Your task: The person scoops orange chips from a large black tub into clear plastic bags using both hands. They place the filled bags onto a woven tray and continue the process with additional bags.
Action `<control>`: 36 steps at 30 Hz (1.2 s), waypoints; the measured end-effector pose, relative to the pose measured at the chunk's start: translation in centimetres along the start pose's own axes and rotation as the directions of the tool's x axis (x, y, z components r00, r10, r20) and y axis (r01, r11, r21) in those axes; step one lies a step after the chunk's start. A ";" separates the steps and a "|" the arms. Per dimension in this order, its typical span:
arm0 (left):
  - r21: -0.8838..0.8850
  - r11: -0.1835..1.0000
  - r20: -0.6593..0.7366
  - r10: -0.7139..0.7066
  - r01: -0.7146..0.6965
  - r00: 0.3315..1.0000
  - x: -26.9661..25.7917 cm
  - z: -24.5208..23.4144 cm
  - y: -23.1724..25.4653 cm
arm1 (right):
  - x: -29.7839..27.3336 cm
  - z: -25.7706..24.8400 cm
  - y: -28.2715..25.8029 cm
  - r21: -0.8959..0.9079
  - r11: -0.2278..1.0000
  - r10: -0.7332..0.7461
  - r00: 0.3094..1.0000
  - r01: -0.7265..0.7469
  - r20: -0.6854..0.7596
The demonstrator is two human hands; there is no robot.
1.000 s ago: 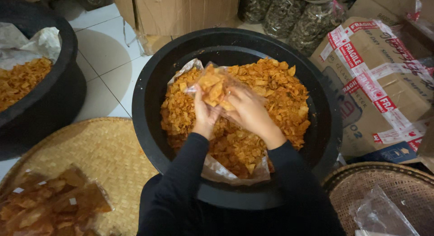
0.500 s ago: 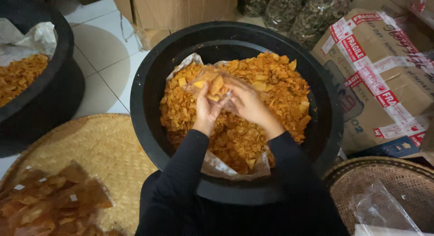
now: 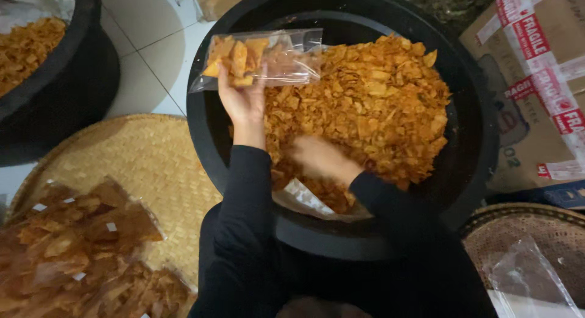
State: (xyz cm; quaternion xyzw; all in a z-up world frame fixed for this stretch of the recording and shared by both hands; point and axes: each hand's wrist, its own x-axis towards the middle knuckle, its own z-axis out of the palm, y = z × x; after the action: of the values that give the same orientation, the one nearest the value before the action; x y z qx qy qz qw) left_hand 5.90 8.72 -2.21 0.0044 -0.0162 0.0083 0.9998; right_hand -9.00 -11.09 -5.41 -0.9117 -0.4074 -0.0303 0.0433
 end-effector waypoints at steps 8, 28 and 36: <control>-0.012 0.999 -0.103 -0.041 0.040 0.994 0.1 -0.9 -0.8 | -3.1 8.4 -5.6 0.011 0.974 0.181 0.801 -0.228 0.571; -0.082 0.966 -0.086 -0.250 0.243 0.964 -2.3 1.6 -4.7 | -11.8 2.3 9.0 0.350 0.448 0.647 0.568 -0.823 0.509; -0.035 0.965 -0.028 -0.261 0.260 0.965 -2.9 2.0 -4.6 | -11.1 2.0 -0.1 -0.077 0.935 0.244 0.474 -0.345 0.846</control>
State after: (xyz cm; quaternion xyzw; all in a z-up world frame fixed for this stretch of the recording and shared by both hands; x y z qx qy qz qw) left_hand 2.98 4.07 -0.36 -0.0093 0.0005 -0.1235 0.9923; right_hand -16.44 -18.99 -8.36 -0.8636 -0.2147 0.4435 -0.1069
